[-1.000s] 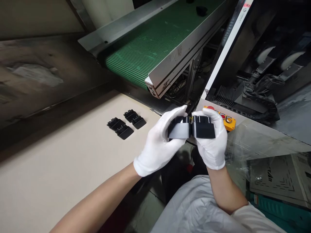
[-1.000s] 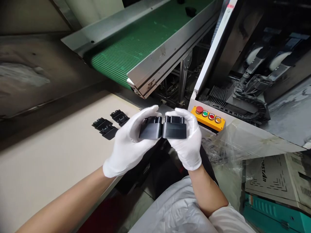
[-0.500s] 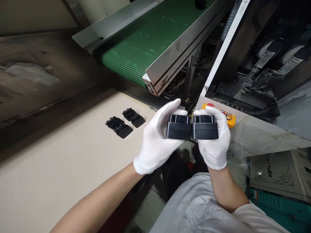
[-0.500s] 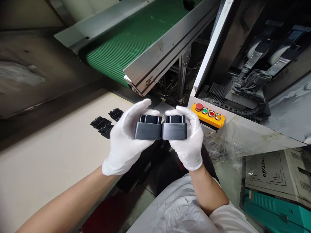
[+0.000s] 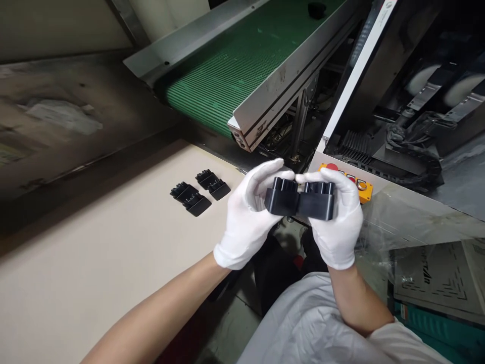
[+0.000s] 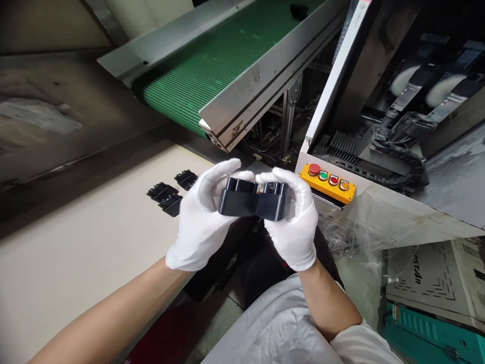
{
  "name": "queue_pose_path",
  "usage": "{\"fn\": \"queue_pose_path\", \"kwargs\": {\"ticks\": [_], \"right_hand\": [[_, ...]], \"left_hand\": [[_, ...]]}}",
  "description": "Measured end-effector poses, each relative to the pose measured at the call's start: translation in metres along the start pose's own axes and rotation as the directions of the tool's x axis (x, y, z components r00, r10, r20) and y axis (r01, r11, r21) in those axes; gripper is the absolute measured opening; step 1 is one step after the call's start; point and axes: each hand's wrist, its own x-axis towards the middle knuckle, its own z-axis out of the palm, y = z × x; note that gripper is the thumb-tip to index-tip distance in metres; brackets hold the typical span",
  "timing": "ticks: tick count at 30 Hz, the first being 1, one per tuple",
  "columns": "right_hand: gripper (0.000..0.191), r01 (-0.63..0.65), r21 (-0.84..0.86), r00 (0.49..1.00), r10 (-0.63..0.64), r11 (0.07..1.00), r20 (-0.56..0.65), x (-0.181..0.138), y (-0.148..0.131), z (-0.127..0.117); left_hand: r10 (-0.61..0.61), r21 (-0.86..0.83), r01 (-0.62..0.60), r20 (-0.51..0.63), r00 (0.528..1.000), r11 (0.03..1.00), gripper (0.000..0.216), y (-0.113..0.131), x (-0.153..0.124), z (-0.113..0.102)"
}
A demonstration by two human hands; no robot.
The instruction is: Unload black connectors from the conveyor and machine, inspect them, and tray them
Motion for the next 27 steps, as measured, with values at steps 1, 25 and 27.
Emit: {"fn": "queue_pose_path", "kwargs": {"ticks": [1,25,27], "right_hand": [[0.046,0.022,-0.016,1.0,-0.022,1.0,0.008,0.0,0.002,0.001],[0.057,-0.45,0.221,0.893,0.434,0.865,0.119,0.009,0.035,-0.008],[0.051,-0.653,0.422,0.746,0.631,0.629,0.212,0.013,0.046,-0.018]], "left_hand": [[-0.008,0.002,0.008,-0.012,1.0,1.0,0.061,-0.001,0.0,0.0],[-0.384,-0.165,0.37,-0.063,0.921,0.914,0.021,-0.014,0.007,0.003],[-0.601,-0.338,0.586,0.073,0.796,0.736,0.01,-0.014,0.015,-0.001]]}}
